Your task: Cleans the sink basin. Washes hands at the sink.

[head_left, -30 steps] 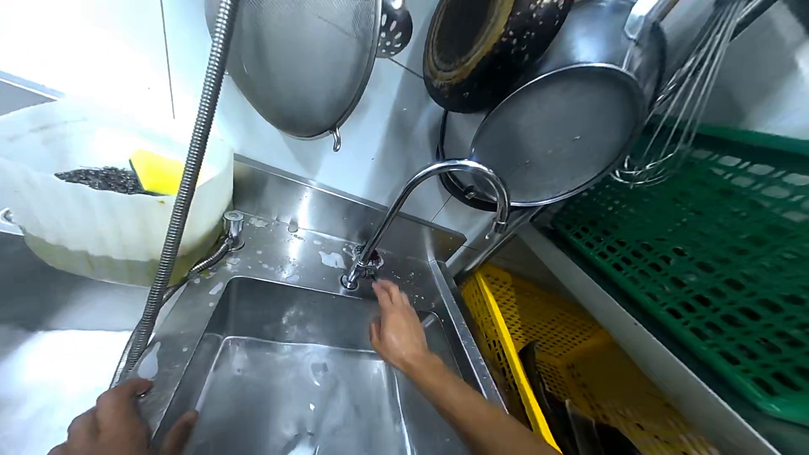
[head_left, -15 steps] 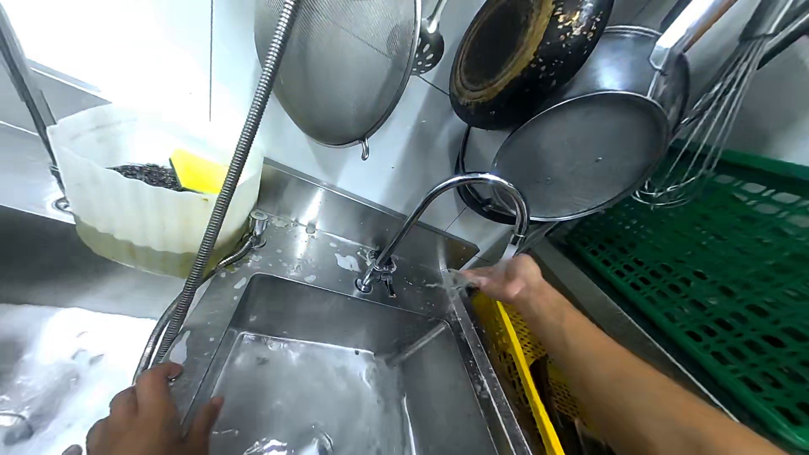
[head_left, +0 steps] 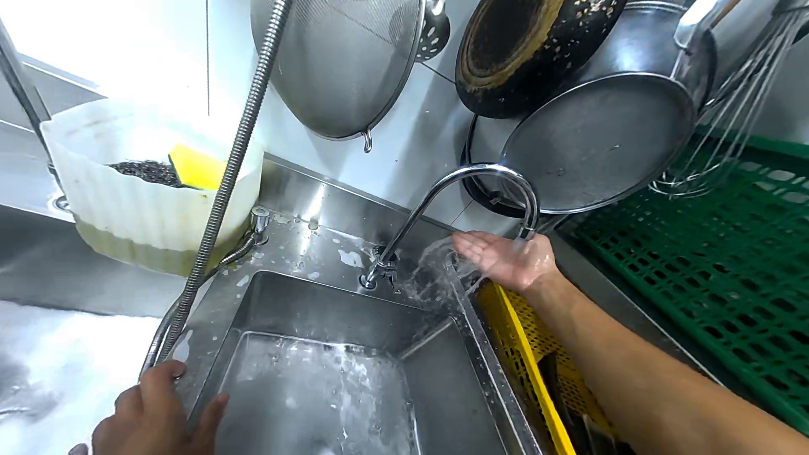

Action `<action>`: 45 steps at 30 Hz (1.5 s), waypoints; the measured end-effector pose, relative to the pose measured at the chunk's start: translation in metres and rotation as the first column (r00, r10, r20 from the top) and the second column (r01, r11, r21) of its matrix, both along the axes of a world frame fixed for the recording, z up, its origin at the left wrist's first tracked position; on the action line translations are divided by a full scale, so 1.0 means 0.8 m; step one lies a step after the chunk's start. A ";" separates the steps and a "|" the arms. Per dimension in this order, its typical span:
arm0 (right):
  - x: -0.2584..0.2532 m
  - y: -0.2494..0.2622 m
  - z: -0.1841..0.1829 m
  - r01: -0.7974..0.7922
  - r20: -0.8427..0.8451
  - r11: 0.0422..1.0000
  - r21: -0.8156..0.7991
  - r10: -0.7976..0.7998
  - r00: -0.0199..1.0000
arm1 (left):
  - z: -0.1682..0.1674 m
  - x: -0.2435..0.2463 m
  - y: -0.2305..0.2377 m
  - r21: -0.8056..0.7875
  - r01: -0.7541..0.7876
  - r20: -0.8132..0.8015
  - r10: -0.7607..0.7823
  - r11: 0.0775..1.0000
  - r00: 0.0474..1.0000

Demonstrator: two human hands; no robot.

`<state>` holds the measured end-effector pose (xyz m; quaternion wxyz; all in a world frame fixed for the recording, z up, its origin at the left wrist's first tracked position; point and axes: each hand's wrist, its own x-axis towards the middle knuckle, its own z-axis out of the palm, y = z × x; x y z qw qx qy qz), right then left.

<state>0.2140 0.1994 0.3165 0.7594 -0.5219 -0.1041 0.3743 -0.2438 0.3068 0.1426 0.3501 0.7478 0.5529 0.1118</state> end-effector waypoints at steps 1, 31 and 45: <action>0.001 0.000 -0.001 -0.017 -0.007 1.000 0.016 0.017 1.000 | 0.001 0.000 0.000 0.000 0.001 -0.004 -0.001 1.000 1.000; -0.113 -0.055 -0.020 -0.125 0.285 0.989 0.076 0.099 0.954 | 0.000 0.004 -0.004 0.052 -0.018 -0.006 0.019 0.998 1.000; -0.111 0.087 -0.069 0.186 0.019 0.897 -0.401 -0.195 0.981 | 0.000 0.008 -0.008 0.109 -0.043 -0.099 0.054 0.993 0.994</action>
